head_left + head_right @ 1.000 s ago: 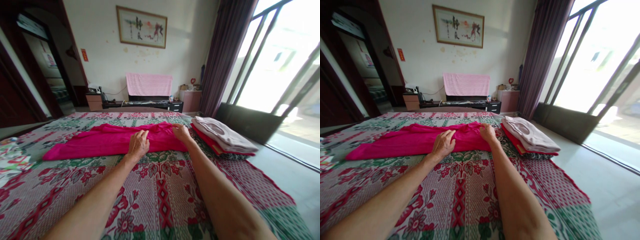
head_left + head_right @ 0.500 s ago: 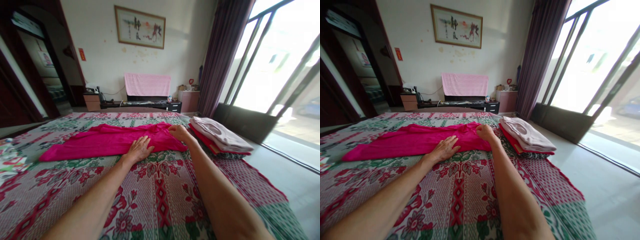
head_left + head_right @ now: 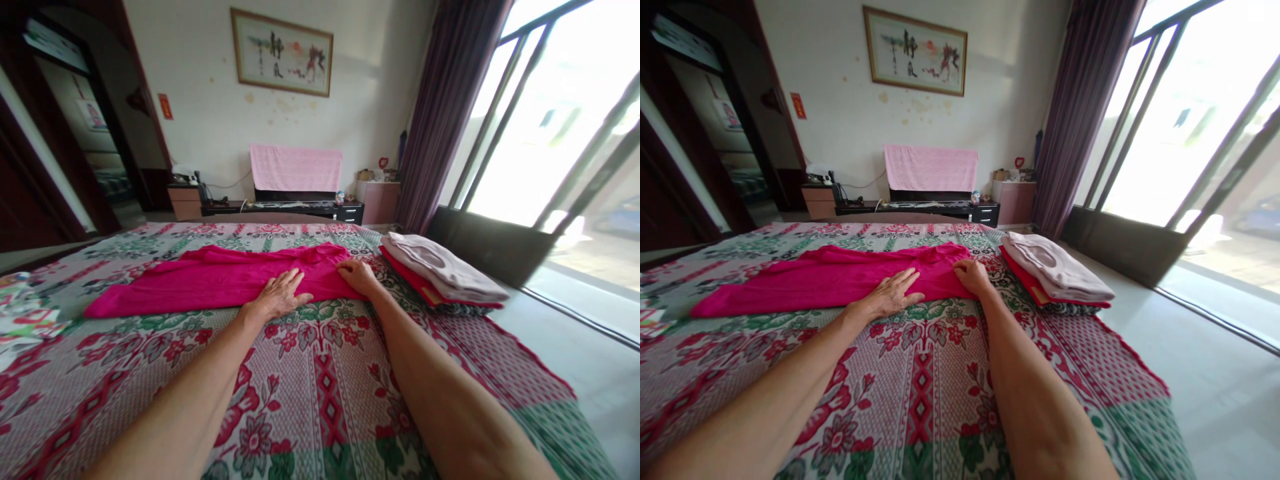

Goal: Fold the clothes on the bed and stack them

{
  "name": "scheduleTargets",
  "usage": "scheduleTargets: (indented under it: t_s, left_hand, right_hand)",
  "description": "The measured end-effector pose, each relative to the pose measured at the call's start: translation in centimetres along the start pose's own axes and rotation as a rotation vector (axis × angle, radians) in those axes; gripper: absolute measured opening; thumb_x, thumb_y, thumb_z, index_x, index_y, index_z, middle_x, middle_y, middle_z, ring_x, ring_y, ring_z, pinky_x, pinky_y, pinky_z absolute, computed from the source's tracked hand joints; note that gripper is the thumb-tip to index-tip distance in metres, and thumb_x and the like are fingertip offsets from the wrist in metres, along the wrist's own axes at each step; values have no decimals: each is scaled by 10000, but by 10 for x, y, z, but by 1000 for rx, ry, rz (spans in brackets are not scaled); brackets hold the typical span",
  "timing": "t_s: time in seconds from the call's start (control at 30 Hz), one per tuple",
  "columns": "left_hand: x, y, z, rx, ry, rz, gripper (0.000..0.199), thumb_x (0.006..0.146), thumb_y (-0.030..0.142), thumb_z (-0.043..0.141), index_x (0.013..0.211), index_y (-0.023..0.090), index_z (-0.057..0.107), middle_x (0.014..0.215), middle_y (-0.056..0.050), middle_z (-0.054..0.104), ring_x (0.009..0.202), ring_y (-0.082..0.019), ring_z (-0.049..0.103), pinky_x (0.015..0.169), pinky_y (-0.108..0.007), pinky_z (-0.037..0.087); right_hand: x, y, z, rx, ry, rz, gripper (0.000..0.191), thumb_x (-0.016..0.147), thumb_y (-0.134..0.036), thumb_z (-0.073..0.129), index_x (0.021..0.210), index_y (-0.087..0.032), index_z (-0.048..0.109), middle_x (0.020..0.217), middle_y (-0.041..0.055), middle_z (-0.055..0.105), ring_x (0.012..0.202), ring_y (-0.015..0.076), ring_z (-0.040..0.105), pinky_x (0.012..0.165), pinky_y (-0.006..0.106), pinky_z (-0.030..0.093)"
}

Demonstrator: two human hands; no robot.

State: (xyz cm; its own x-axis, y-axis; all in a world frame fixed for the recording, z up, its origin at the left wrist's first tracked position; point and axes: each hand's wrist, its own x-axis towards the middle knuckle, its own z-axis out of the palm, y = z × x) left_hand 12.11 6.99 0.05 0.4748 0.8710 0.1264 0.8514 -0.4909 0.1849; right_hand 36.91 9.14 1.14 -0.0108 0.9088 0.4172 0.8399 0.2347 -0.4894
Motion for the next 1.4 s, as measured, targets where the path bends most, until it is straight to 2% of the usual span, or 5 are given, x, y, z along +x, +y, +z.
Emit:
scheduleTargets:
  t_s: [0.17,0.43,0.67,0.93,1.4]
  left_hand:
    - [-1,8,-3,10,73,5,672,856,557,462,1446,250,358,1556,-110,253,1409,-338,255,1085,-556,277]
    - [-8,44,-9,105,274,200,261,822,208,558,1052,167,674,1190,-118,610,1124,-236,553,1016,-371,409]
    - [-22,52,0,80,225,154,252,873,207,457,840,190,706,902,-68,654,912,-182,590,857,-292,450]
    - [-17,57,7,62,290,12,259,882,178,421,899,201,679,923,-62,641,927,-195,567,810,-293,442]
    - [-22,51,8,81,351,172,169,799,135,486,784,186,646,843,-53,636,856,-192,567,793,-296,451]
  right_hand:
    - [-11,9,-19,133,189,212,341,797,-299,492,1001,-194,744,837,20,737,770,167,651,705,236,481]
    - [-67,10,-54,4,94,244,264,742,-235,518,801,-158,763,740,24,718,749,177,643,667,230,455]
    - [-89,7,-50,-71,26,107,292,660,-106,584,898,-165,742,1041,63,694,952,188,626,876,270,459]
    - [-85,16,-39,-170,61,84,274,815,-130,501,971,-150,726,1035,87,701,980,178,624,912,262,435]
    - [-82,9,-43,-187,55,127,243,731,-107,514,749,-149,753,852,74,706,818,171,619,776,233,434]
